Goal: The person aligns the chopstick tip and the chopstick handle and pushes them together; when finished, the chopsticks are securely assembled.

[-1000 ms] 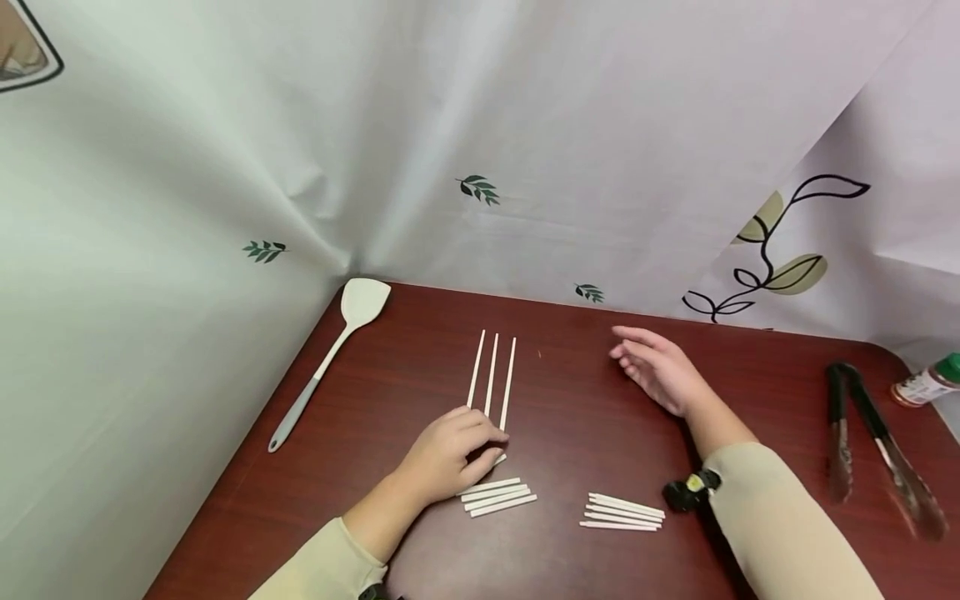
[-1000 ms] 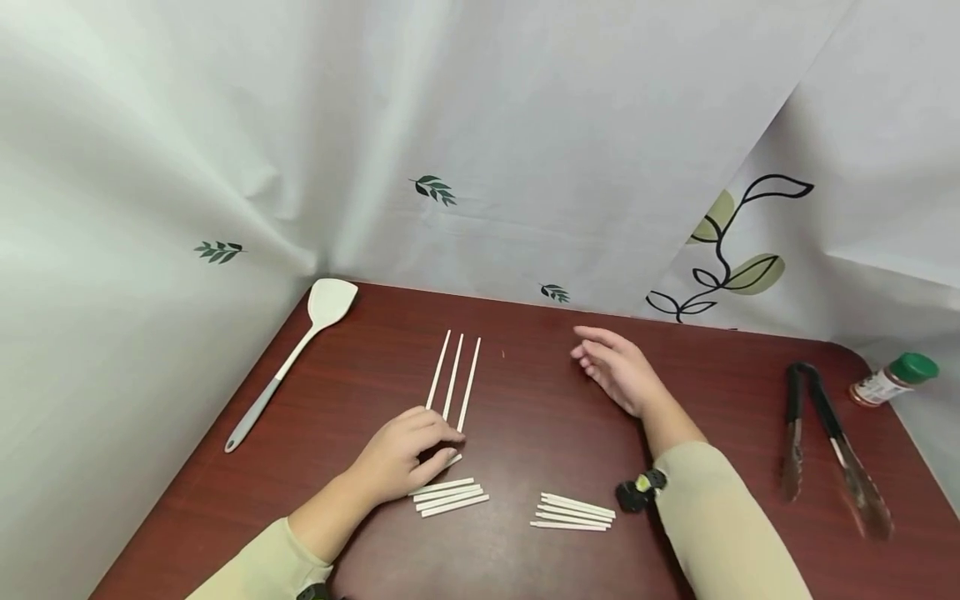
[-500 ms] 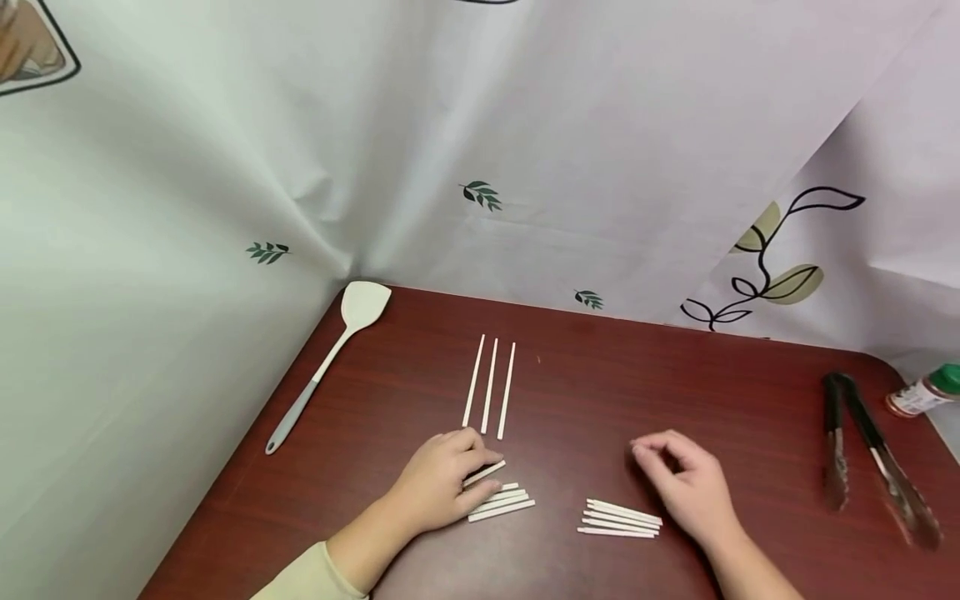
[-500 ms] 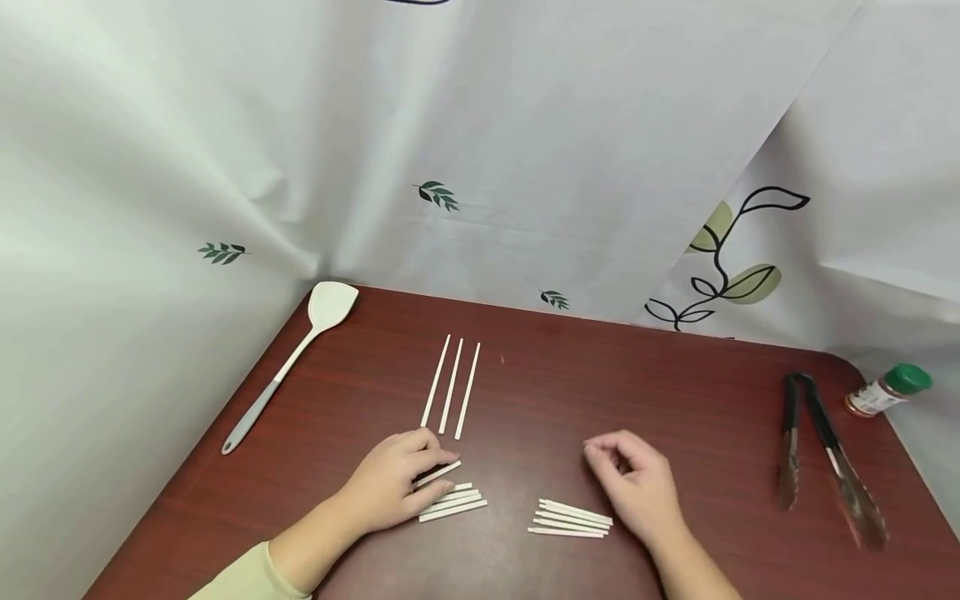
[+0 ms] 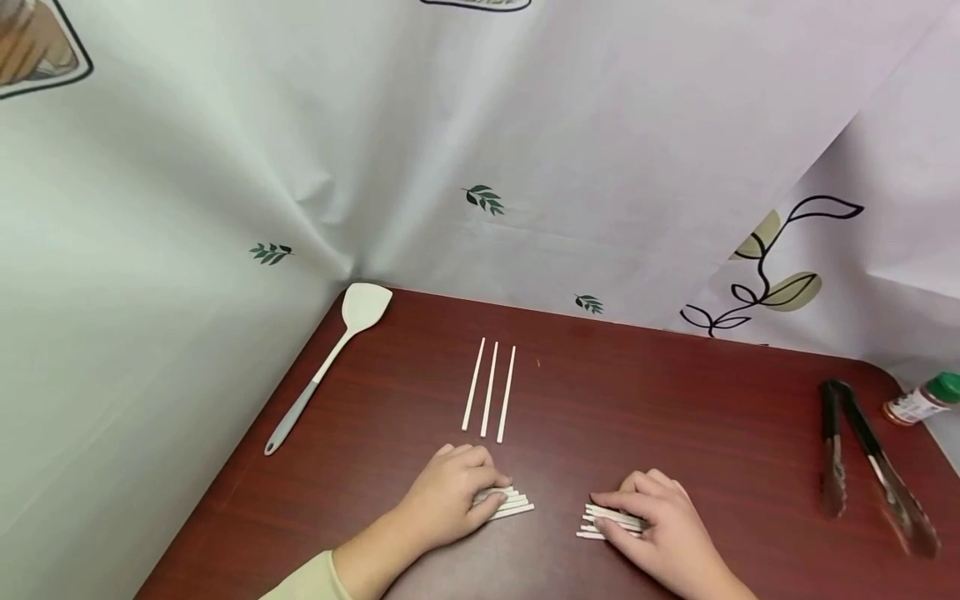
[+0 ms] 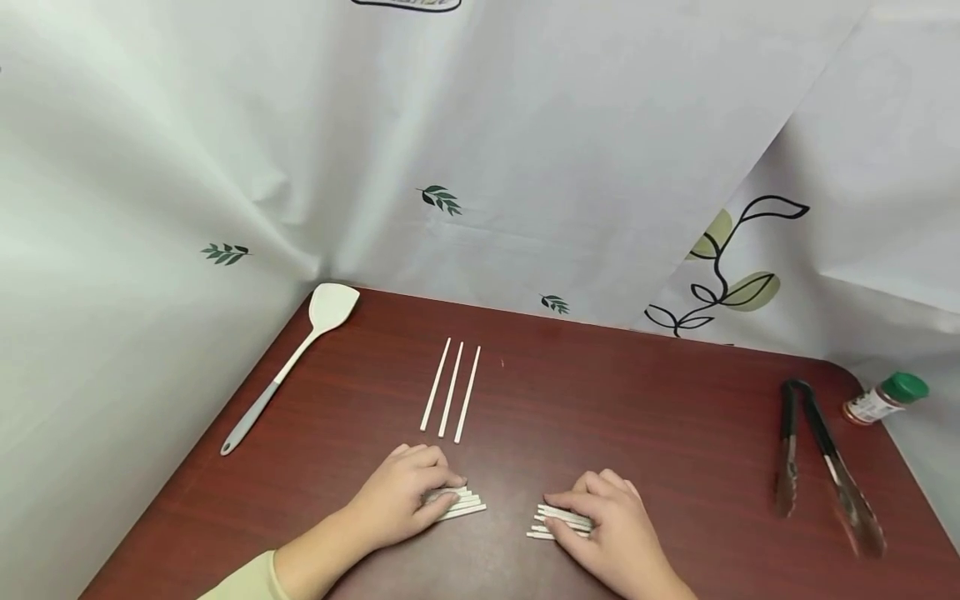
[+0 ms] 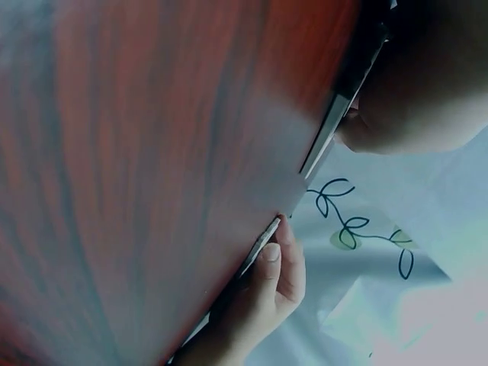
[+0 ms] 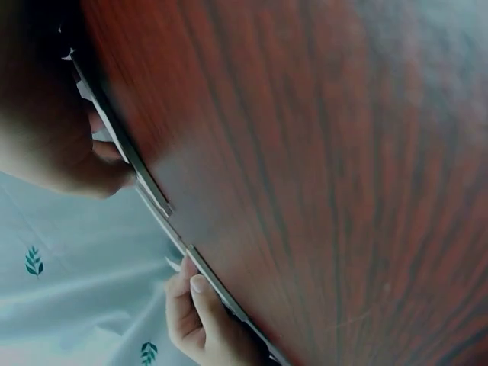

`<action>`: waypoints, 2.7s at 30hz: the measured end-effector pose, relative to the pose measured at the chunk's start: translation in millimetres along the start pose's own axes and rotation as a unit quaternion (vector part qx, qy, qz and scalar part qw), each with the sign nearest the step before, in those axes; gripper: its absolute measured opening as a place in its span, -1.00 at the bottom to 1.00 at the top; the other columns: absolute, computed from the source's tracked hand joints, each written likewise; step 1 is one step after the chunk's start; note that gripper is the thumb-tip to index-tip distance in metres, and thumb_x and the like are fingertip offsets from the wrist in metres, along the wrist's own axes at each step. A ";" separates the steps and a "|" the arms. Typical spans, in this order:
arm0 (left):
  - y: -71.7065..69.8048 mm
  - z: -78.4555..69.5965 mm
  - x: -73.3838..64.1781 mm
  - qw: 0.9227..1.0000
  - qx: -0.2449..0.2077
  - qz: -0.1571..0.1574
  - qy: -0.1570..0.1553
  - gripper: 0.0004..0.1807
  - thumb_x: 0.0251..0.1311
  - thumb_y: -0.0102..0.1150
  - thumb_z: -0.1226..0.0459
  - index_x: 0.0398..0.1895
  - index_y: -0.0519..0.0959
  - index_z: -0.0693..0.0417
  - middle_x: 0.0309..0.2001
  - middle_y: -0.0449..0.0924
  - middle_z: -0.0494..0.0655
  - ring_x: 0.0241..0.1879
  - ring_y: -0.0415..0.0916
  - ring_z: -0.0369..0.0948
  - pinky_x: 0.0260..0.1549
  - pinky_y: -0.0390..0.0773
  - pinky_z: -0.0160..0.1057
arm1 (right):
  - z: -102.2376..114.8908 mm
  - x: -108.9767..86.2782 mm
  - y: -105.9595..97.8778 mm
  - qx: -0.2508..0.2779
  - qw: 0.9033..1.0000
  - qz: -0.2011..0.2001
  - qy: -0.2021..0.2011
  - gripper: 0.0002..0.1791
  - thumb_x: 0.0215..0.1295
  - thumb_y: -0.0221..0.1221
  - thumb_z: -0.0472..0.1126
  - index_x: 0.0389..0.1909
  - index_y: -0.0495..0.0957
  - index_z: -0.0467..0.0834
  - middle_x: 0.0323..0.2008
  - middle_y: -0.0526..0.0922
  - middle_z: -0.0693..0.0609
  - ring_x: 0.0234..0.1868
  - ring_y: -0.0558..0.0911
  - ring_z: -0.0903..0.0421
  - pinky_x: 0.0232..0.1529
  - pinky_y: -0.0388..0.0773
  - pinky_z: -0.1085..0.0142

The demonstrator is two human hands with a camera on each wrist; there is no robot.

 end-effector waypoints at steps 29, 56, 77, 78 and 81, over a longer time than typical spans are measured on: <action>-1.8 -9.0 -0.1 0.993 -0.093 -0.013 -0.077 -0.83 0.07 0.61 0.20 -0.33 0.78 -0.26 -0.40 0.51 -0.51 -0.30 0.31 -0.50 -0.18 0.28 -0.29 | 3.8 1.3 3.0 0.026 0.999 -0.002 0.033 -0.63 -0.04 0.64 -0.14 -0.34 0.71 0.36 -0.36 0.50 0.55 -0.29 0.36 0.44 -0.11 0.12 0.38; -3.1 -19.2 1.5 0.980 -0.142 -0.130 0.055 -0.81 0.21 0.51 0.34 -0.14 0.80 -0.09 -0.20 0.61 -0.31 -0.28 0.52 -0.42 -0.19 0.46 -0.56 | 0.9 -0.8 -2.2 0.093 0.990 -0.098 0.027 -0.54 0.05 0.44 -0.54 -0.23 0.67 0.09 -0.36 0.56 0.33 -0.42 0.48 0.40 -0.42 0.39 0.55; 2.0 -40.3 -0.3 0.977 -0.163 -0.088 0.109 -0.74 0.28 0.40 0.39 -0.01 0.73 -0.05 -0.12 0.63 -0.29 -0.17 0.55 -0.47 -0.07 0.50 -0.55 | 51.4 20.8 -2.2 0.185 0.964 -0.092 -0.169 -0.89 0.50 0.30 -0.30 -0.11 0.77 -0.22 -0.30 0.69 0.04 -0.35 0.66 0.23 -0.33 0.56 0.50; 2.0 -41.1 -0.3 0.977 -0.159 -0.083 0.111 -0.75 0.31 0.40 0.38 0.00 0.73 -0.06 -0.12 0.64 -0.30 -0.15 0.56 -0.47 -0.05 0.51 -0.52 | 52.5 21.0 -1.9 0.189 0.962 -0.092 -0.173 -0.88 0.50 0.30 -0.31 -0.09 0.77 -0.23 -0.30 0.69 0.03 -0.35 0.66 0.22 -0.33 0.57 0.50; 1.9 -43.1 -0.5 0.979 -0.148 -0.075 0.117 -0.77 0.35 0.38 0.34 0.02 0.73 -0.10 -0.12 0.64 -0.34 -0.12 0.56 -0.48 -0.02 0.51 -0.46 | 53.4 21.1 -1.9 0.196 0.958 -0.097 -0.184 -0.87 0.51 0.29 -0.31 -0.07 0.77 -0.24 -0.30 0.69 0.01 -0.35 0.66 0.23 -0.32 0.57 0.51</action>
Point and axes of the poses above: each hand's wrist, its own x-axis towards the middle knuckle, its own y-axis out of the palm, z = x × y, the point moved 4 cm from there along x, towards the middle knuckle
